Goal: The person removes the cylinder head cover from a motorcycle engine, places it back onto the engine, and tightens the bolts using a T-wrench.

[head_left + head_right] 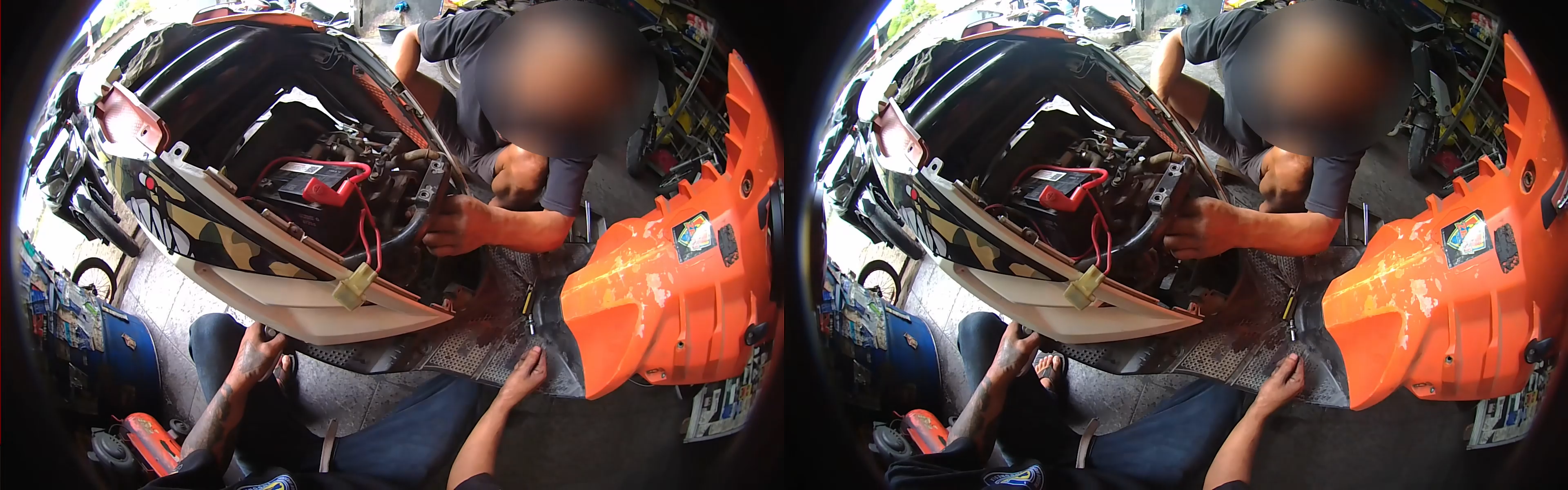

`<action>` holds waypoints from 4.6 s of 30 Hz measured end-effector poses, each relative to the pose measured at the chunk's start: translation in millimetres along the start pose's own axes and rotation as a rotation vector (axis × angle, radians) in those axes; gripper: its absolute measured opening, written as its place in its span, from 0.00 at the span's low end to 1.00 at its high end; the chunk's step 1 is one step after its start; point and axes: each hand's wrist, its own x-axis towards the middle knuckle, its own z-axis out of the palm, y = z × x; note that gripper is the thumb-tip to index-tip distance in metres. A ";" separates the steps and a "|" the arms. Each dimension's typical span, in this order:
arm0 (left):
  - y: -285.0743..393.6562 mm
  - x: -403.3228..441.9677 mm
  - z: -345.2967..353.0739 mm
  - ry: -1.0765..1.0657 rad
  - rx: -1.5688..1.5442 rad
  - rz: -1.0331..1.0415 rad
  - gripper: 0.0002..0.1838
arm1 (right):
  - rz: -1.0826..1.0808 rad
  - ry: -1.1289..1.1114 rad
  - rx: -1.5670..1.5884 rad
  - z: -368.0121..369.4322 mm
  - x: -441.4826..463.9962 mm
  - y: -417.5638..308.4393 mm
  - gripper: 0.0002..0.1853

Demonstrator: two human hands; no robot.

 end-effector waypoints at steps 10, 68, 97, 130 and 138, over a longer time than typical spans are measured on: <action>12.6 0.1 -0.1 0.003 -0.128 -0.141 0.21 | 0.044 -0.022 0.029 -0.6 -0.2 -1.9 0.17; -7.3 0.9 2.7 -0.002 -0.013 -0.049 0.22 | 0.039 0.007 -0.008 -0.9 -1.0 -13.0 0.19; -38.2 2.7 2.8 -0.018 0.390 0.417 0.16 | 0.072 0.003 0.028 -0.9 -0.7 -8.3 0.19; -38.3 3.0 0.8 -0.003 0.414 0.475 0.17 | 0.059 -0.015 0.055 -0.7 -1.4 -7.3 0.18; -13.9 0.8 0.9 -0.020 0.087 0.099 0.20 | 0.063 -0.015 0.051 -2.4 -0.9 -6.5 0.18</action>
